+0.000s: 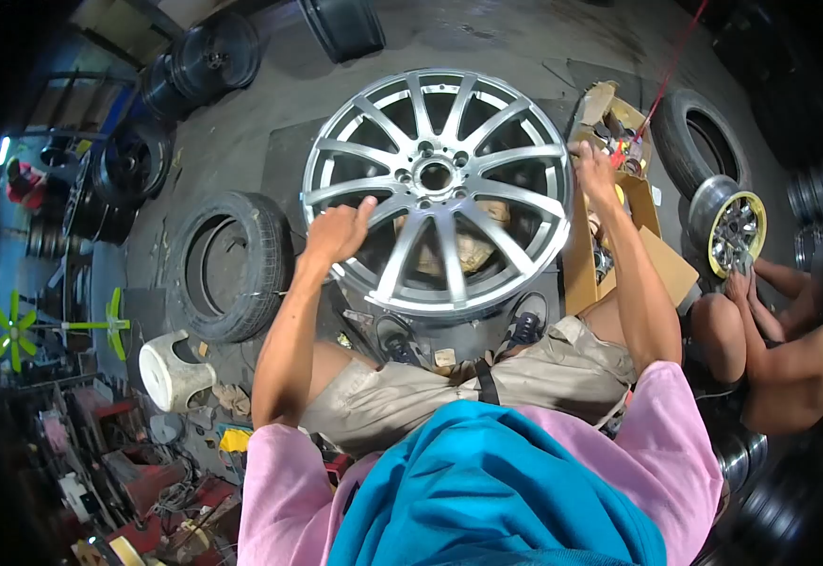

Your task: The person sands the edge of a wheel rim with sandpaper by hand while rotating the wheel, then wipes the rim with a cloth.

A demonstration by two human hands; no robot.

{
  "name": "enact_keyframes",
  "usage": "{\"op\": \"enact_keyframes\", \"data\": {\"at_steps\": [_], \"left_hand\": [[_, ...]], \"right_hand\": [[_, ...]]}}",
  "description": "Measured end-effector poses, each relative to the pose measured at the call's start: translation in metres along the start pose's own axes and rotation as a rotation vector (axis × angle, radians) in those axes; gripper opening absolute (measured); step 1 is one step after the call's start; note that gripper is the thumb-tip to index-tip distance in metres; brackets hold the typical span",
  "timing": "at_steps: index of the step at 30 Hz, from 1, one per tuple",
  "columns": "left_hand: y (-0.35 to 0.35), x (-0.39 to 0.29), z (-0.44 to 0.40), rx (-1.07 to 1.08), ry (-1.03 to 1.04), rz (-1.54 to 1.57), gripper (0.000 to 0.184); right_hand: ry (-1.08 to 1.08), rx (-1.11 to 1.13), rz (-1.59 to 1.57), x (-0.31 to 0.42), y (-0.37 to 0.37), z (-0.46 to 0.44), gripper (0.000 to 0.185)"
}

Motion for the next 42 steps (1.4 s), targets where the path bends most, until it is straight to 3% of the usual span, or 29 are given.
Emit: {"op": "enact_keyframes", "data": {"at_steps": [1,8,10,13,17,19,21,23,25,26,29,34,42], "left_hand": [[0.004,-0.003,0.002,0.042,0.009,0.001,0.089],[-0.001,-0.017,0.000,0.105,0.026,-0.038,0.087],[-0.010,-0.023,0.002,0.023,0.062,0.024,0.074],[-0.029,-0.046,0.012,-0.092,0.081,0.186,0.057],[-0.035,-0.077,0.016,-0.260,0.206,0.421,0.037],[-0.039,-0.085,0.019,-0.259,0.262,0.486,0.035],[-0.043,-0.087,0.017,-0.316,0.295,0.506,0.034],[-0.038,-0.082,0.005,-0.313,0.303,0.509,0.032],[-0.038,-0.078,0.003,-0.315,0.348,0.609,0.034],[-0.041,-0.079,0.007,-0.304,0.328,0.586,0.035],[-0.049,-0.077,0.012,-0.257,0.290,0.545,0.037],[-0.047,-0.072,0.011,-0.214,0.306,0.587,0.038],[-0.051,-0.069,0.013,-0.182,0.284,0.536,0.038]], "right_hand": [[0.015,0.015,-0.097,-0.003,0.005,-0.018,0.047],[-0.071,0.117,-0.010,0.004,-0.003,-0.020,0.050],[-0.059,0.135,-0.020,0.012,-0.012,-0.006,0.051],[-0.245,0.152,0.221,0.020,-0.030,0.011,0.046],[-0.344,-0.021,0.481,0.021,-0.048,0.039,0.048],[0.038,0.173,0.291,0.033,-0.054,0.056,0.050],[-0.002,0.173,0.264,0.019,-0.065,0.071,0.045],[-0.194,0.136,0.211,0.031,-0.075,0.091,0.038],[0.029,0.232,0.004,0.067,-0.072,0.117,0.030],[0.032,0.276,0.036,0.082,-0.072,0.130,0.025],[0.248,0.374,-0.071,0.095,-0.056,0.152,0.026],[0.259,0.459,-0.059,0.115,-0.037,0.166,0.039],[0.306,0.440,-0.091,0.110,-0.015,0.190,0.035]]}}
Point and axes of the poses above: each hand's wrist, its own z-axis away from the middle knuckle, its own y-axis out of the palm, x = y × z, the point moved 4 cm from there along -z, towards the middle knuckle, and after that the axes turned 14 degrees about -y, right-handed, at the moved point
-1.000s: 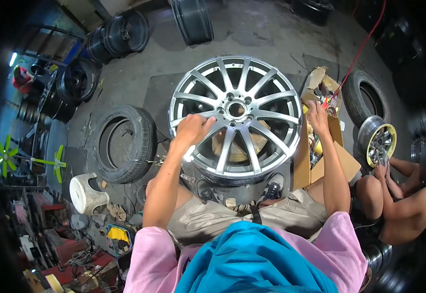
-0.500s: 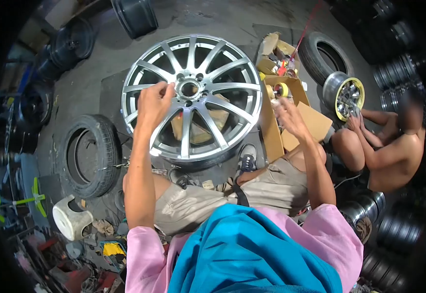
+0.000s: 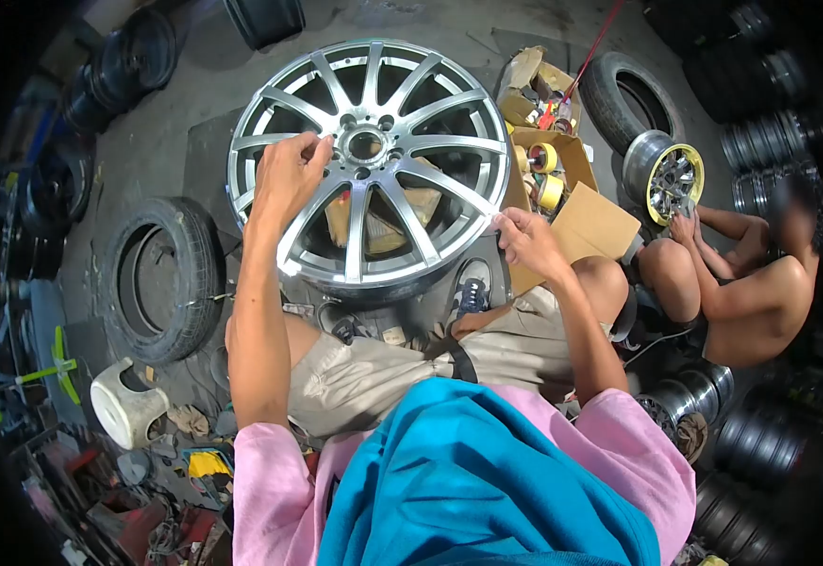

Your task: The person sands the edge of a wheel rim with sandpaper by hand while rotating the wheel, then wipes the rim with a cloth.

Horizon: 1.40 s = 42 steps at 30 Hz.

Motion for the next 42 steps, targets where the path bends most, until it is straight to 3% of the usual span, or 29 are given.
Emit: {"op": "enact_keyframes", "data": {"at_steps": [9,13,21,27,34,42], "left_hand": [[0.002,0.006,-0.003,-0.017,0.034,-0.042,0.039],[-0.001,0.004,-0.001,-0.010,0.015,-0.035,0.039],[-0.004,0.003,0.002,-0.009,-0.001,-0.035,0.037],[-0.006,0.009,0.002,-0.021,0.020,0.014,0.037],[-0.009,0.010,0.002,-0.023,0.027,-0.059,0.037],[-0.016,0.010,0.010,-0.021,0.006,-0.002,0.035]], "right_hand": [[0.084,0.058,-0.045,0.031,0.048,0.032,0.035],[0.076,-0.086,-0.066,0.022,0.036,0.027,0.033],[0.106,-0.012,-0.101,0.038,0.093,0.048,0.033],[0.083,-0.116,-0.075,0.039,0.079,0.050,0.034],[0.113,-0.045,-0.228,0.061,0.135,0.056,0.035],[0.166,-0.082,-0.220,0.048,0.123,0.058,0.038]]}}
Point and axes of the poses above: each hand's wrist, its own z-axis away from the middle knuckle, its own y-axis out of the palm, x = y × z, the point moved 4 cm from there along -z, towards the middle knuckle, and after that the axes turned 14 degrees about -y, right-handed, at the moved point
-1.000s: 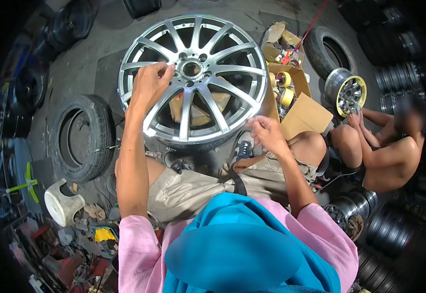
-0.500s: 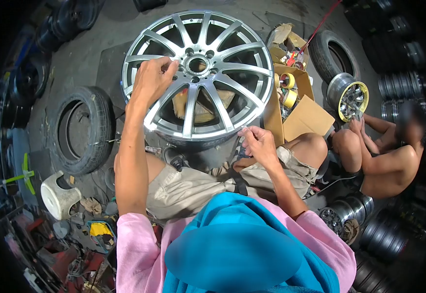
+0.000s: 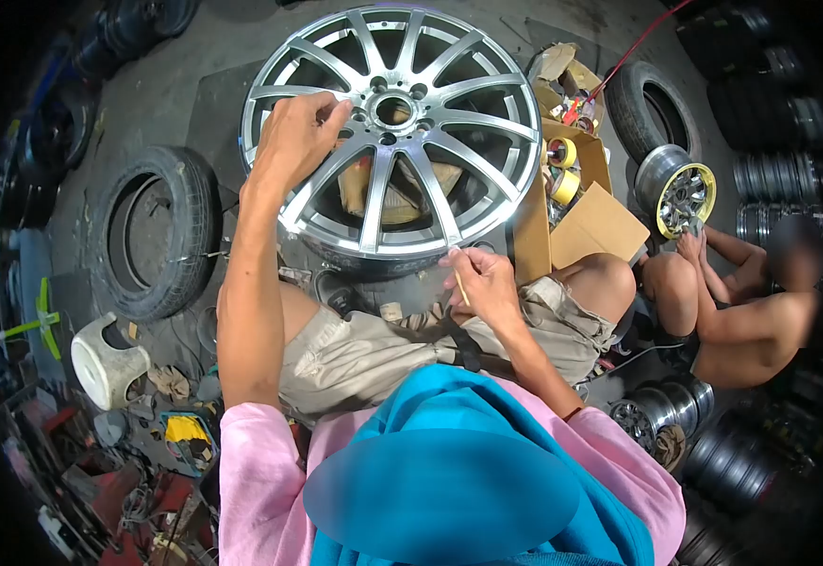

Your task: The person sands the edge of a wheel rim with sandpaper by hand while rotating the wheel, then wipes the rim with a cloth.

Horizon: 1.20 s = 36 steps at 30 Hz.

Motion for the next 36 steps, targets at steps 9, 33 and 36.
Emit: {"op": "enact_keyframes", "data": {"at_steps": [9,33,36], "left_hand": [[-0.002,0.008,-0.001,-0.019,0.046,0.020,0.036],[-0.039,0.031,0.000,-0.105,-0.004,0.017,0.038],[-0.043,0.034,0.002,-0.114,0.014,0.009,0.039]], "right_hand": [[-0.022,0.107,-0.216,0.003,0.071,0.002,0.039],[0.036,0.184,-0.303,0.018,0.123,-0.003,0.044],[0.031,0.189,-0.309,0.022,0.129,-0.006,0.044]]}}
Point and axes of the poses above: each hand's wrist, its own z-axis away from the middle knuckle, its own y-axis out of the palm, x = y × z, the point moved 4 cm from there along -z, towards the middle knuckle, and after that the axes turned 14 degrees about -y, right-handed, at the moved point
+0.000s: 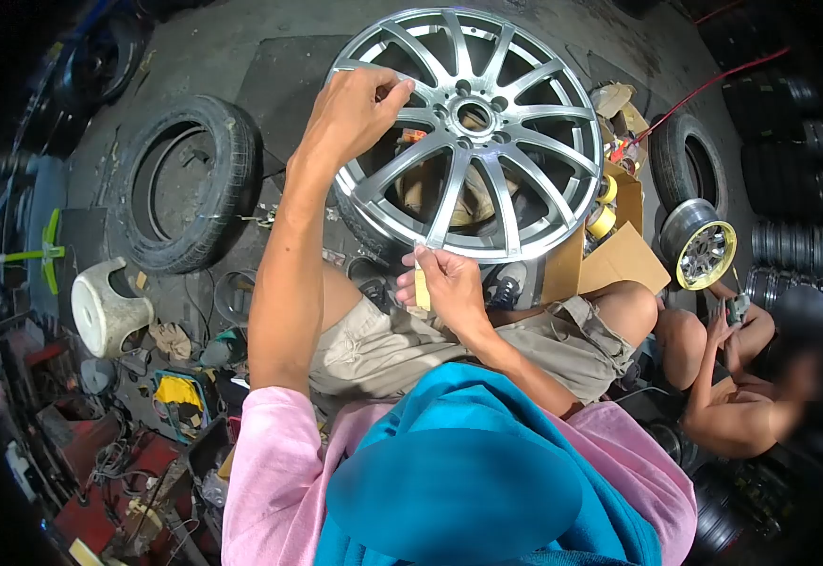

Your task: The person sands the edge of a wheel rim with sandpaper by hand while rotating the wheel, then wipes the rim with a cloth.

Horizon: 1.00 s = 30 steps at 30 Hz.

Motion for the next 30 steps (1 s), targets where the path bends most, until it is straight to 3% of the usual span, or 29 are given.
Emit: {"op": "enact_keyframes", "data": {"at_steps": [5,13,17,19,23,30], "left_hand": [[-0.013,0.018,-0.002,-0.021,-0.040,0.067,0.041],[-0.053,0.054,-0.013,-0.174,-0.196,0.307,0.037],[-0.066,0.070,-0.019,-0.299,-0.221,0.457,0.039],[-0.070,0.079,-0.022,-0.351,-0.243,0.515,0.039],[-0.074,0.090,-0.022,-0.328,-0.252,0.532,0.040],[-0.074,0.106,-0.025,-0.344,-0.320,0.518,0.039]], "right_hand": [[-0.016,0.043,-0.064,0.002,0.009,-0.001,0.043],[-0.054,0.294,0.039,0.021,-0.004,0.017,0.038],[-0.249,0.467,0.188,0.066,-0.019,-0.011,0.036],[-0.399,0.481,0.301,0.094,-0.024,-0.032,0.034],[-0.486,0.431,0.346,0.116,-0.037,-0.041,0.033],[-0.351,0.249,0.200,0.083,-0.064,-0.020,0.029]]}}
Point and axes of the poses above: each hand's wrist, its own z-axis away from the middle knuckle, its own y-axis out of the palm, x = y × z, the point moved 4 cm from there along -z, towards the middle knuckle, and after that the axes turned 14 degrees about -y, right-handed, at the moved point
